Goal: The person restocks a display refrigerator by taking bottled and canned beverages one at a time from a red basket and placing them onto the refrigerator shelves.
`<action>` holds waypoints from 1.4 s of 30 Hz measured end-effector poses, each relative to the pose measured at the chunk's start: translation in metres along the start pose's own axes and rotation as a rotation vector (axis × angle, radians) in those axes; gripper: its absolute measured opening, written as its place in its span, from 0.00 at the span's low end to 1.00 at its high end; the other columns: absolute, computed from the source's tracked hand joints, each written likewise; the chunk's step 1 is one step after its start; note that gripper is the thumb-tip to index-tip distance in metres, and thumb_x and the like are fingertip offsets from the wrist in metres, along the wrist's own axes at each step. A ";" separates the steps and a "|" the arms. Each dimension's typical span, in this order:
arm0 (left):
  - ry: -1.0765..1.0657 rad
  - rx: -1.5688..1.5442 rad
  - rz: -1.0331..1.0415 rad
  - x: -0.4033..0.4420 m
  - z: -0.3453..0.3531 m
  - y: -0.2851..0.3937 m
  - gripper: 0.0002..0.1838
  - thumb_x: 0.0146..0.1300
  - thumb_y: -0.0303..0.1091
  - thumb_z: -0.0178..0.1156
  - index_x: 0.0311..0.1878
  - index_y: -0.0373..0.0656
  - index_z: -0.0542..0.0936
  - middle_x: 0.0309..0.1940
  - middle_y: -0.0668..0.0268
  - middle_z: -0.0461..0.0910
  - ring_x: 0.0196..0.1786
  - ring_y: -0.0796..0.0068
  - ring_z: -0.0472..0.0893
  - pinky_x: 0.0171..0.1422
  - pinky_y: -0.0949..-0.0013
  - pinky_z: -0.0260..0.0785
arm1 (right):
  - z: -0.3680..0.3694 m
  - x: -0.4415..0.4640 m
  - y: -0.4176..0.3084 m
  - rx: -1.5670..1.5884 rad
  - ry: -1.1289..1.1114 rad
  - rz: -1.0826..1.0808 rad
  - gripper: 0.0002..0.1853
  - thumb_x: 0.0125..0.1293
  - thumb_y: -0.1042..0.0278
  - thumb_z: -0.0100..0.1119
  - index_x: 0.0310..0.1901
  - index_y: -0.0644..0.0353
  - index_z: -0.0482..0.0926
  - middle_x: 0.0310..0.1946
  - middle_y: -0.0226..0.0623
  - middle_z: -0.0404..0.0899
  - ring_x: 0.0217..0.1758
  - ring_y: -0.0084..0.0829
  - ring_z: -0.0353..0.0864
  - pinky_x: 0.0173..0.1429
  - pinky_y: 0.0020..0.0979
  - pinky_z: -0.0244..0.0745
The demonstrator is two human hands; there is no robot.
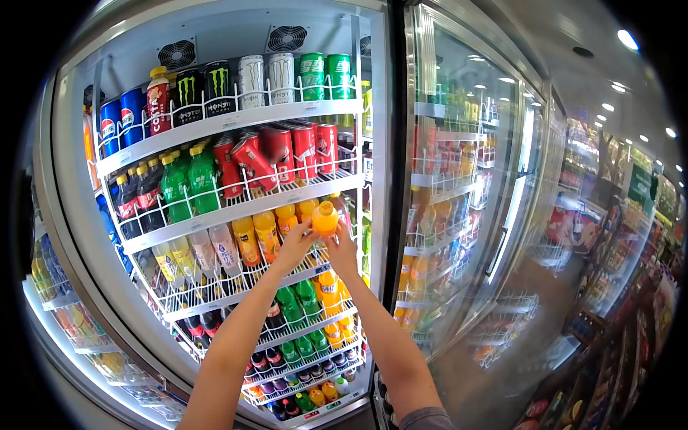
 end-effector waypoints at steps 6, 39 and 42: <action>0.061 0.234 -0.093 0.006 0.004 -0.036 0.25 0.67 0.39 0.61 0.64 0.38 0.74 0.50 0.49 0.82 0.51 0.55 0.82 0.57 0.62 0.73 | 0.009 0.013 0.035 -0.049 0.105 -0.111 0.25 0.66 0.71 0.60 0.64 0.59 0.68 0.50 0.50 0.83 0.55 0.48 0.83 0.53 0.39 0.79; 0.317 0.098 -0.239 -0.114 -0.039 0.007 0.24 0.71 0.31 0.54 0.69 0.39 0.67 0.58 0.53 0.79 0.55 0.67 0.81 0.60 0.67 0.71 | 0.053 -0.039 0.010 -0.121 0.147 -0.153 0.18 0.67 0.74 0.53 0.59 0.64 0.75 0.51 0.49 0.80 0.48 0.40 0.83 0.46 0.33 0.80; 0.378 0.059 -0.257 -0.151 -0.054 0.016 0.21 0.73 0.32 0.54 0.66 0.38 0.70 0.56 0.56 0.80 0.55 0.69 0.80 0.60 0.68 0.71 | 0.074 -0.067 -0.005 0.157 0.081 -0.010 0.18 0.70 0.71 0.53 0.60 0.63 0.73 0.55 0.43 0.79 0.56 0.36 0.80 0.57 0.32 0.76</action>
Point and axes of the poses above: each hand's wrist, its own x-axis towards the middle knuckle, its own z-axis out of the palm, y = z × x, the point moved 3 cm from there along x, towards the middle knuckle
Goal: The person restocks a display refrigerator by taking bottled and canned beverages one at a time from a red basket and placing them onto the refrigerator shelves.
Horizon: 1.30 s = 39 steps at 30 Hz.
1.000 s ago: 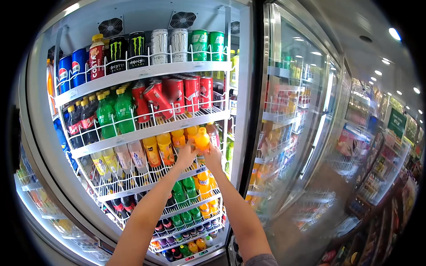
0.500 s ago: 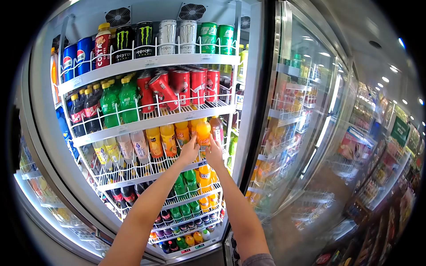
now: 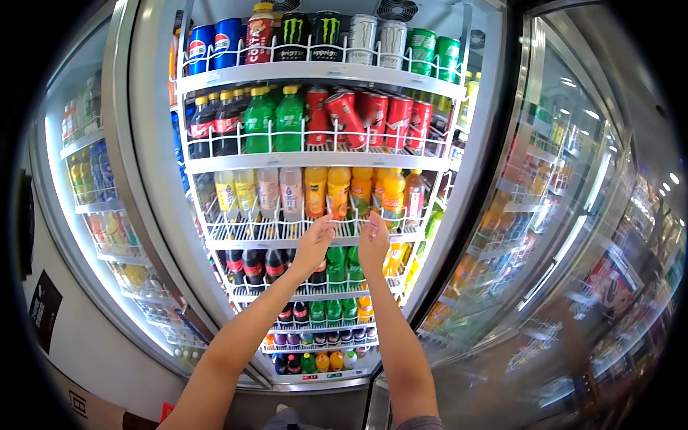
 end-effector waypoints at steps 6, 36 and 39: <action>0.183 -0.189 -0.026 -0.073 -0.056 0.020 0.20 0.74 0.33 0.54 0.65 0.38 0.71 0.54 0.59 0.81 0.53 0.75 0.81 0.58 0.71 0.71 | 0.021 -0.066 -0.032 0.176 -0.089 0.034 0.17 0.73 0.66 0.54 0.60 0.64 0.74 0.52 0.40 0.79 0.51 0.29 0.80 0.53 0.28 0.76; 1.139 0.008 -0.304 -0.617 -0.486 0.072 0.19 0.75 0.36 0.53 0.65 0.40 0.73 0.54 0.61 0.80 0.52 0.76 0.78 0.61 0.71 0.68 | 0.355 -0.604 -0.229 0.879 -1.282 0.526 0.17 0.77 0.64 0.46 0.55 0.68 0.75 0.40 0.42 0.82 0.39 0.28 0.83 0.47 0.29 0.78; 1.294 0.012 -0.374 -0.683 -0.498 0.069 0.18 0.73 0.32 0.54 0.63 0.39 0.74 0.53 0.60 0.81 0.55 0.75 0.79 0.60 0.73 0.70 | 0.370 -0.668 -0.225 0.845 -1.408 0.619 0.16 0.77 0.65 0.46 0.55 0.67 0.76 0.40 0.41 0.82 0.38 0.28 0.83 0.46 0.28 0.79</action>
Point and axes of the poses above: each hand's wrist, its own x-axis towards the middle knuckle, its own z-axis out of the palm, y = z × x, the point moved 3 cm from there along x, towards the middle knuckle
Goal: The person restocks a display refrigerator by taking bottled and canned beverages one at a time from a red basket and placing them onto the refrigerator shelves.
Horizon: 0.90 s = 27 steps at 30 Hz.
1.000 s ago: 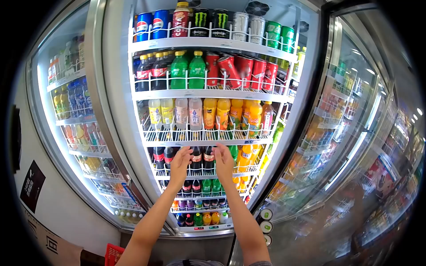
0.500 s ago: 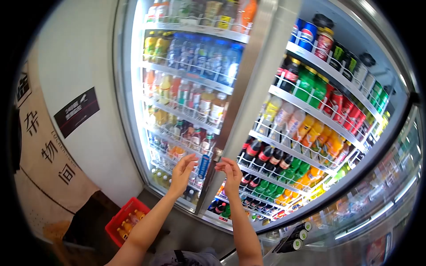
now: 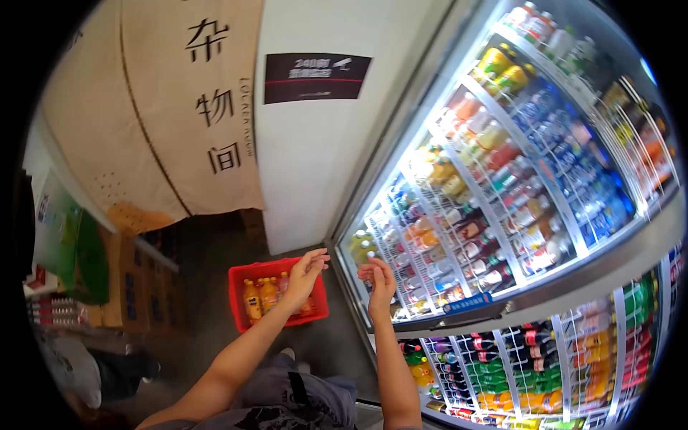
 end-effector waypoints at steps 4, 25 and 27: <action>0.203 -0.028 -0.070 -0.019 -0.093 -0.058 0.16 0.73 0.30 0.53 0.61 0.39 0.75 0.52 0.59 0.82 0.55 0.73 0.80 0.60 0.71 0.71 | 0.043 -0.004 0.076 -0.004 -0.096 0.219 0.16 0.77 0.63 0.48 0.56 0.67 0.75 0.40 0.41 0.82 0.39 0.28 0.83 0.45 0.27 0.79; 0.518 0.170 -0.623 -0.126 -0.271 -0.337 0.24 0.69 0.25 0.56 0.68 0.39 0.69 0.59 0.57 0.76 0.60 0.67 0.77 0.64 0.69 0.69 | 0.066 -0.128 0.458 -0.119 -0.255 0.860 0.20 0.74 0.69 0.54 0.64 0.64 0.71 0.55 0.38 0.78 0.57 0.26 0.78 0.58 0.26 0.74; 0.508 0.181 -0.623 -0.119 -0.279 -0.355 0.25 0.69 0.26 0.56 0.69 0.39 0.67 0.60 0.56 0.75 0.61 0.66 0.76 0.65 0.68 0.68 | 0.070 -0.125 0.477 -0.218 -0.315 0.753 0.22 0.72 0.70 0.55 0.65 0.63 0.70 0.48 0.29 0.78 0.48 0.20 0.77 0.51 0.24 0.76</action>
Point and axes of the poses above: each hand's wrist, its own x-axis towards the middle knuckle, its own z-axis out of the palm, y = z × x, the point moved 3 cm from there along x, towards the middle knuckle
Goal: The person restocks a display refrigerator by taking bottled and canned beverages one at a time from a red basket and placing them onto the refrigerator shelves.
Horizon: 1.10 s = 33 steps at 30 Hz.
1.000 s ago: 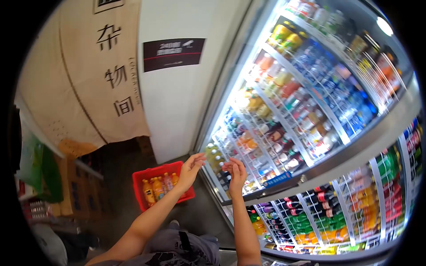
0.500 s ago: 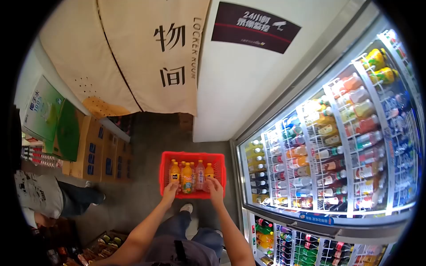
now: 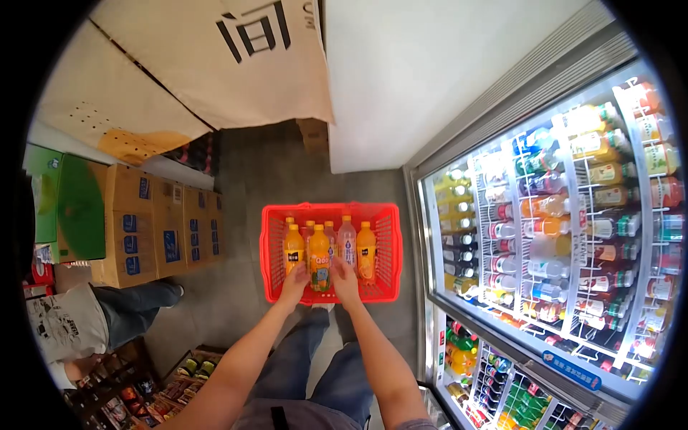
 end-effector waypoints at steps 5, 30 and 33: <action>-0.023 0.020 -0.084 0.025 0.007 -0.015 0.31 0.70 0.29 0.58 0.74 0.38 0.59 0.66 0.53 0.68 0.66 0.64 0.70 0.70 0.67 0.64 | 0.011 0.020 0.041 -0.143 0.043 0.080 0.23 0.71 0.68 0.56 0.65 0.65 0.70 0.57 0.43 0.77 0.59 0.31 0.76 0.63 0.29 0.70; -0.481 -0.099 0.100 -0.137 0.077 0.199 0.34 0.64 0.22 0.62 0.72 0.36 0.61 0.60 0.59 0.75 0.62 0.70 0.76 0.65 0.66 0.71 | -0.047 -0.152 -0.183 -0.190 0.087 -0.175 0.40 0.66 0.69 0.66 0.76 0.55 0.57 0.59 0.40 0.76 0.61 0.32 0.76 0.62 0.34 0.74; -0.680 -0.087 0.158 -0.162 0.111 0.237 0.34 0.63 0.22 0.64 0.71 0.34 0.62 0.61 0.57 0.75 0.60 0.68 0.78 0.64 0.65 0.72 | -0.074 -0.195 -0.239 -0.173 0.176 -0.277 0.40 0.64 0.67 0.68 0.75 0.56 0.60 0.56 0.40 0.77 0.57 0.31 0.78 0.62 0.33 0.74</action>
Point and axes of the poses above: each hand's wrist, its own x-axis towards the middle knuckle, its own z-axis out of the palm, y = z × x, the point moved 3 cm from there along x, towards the middle knuckle
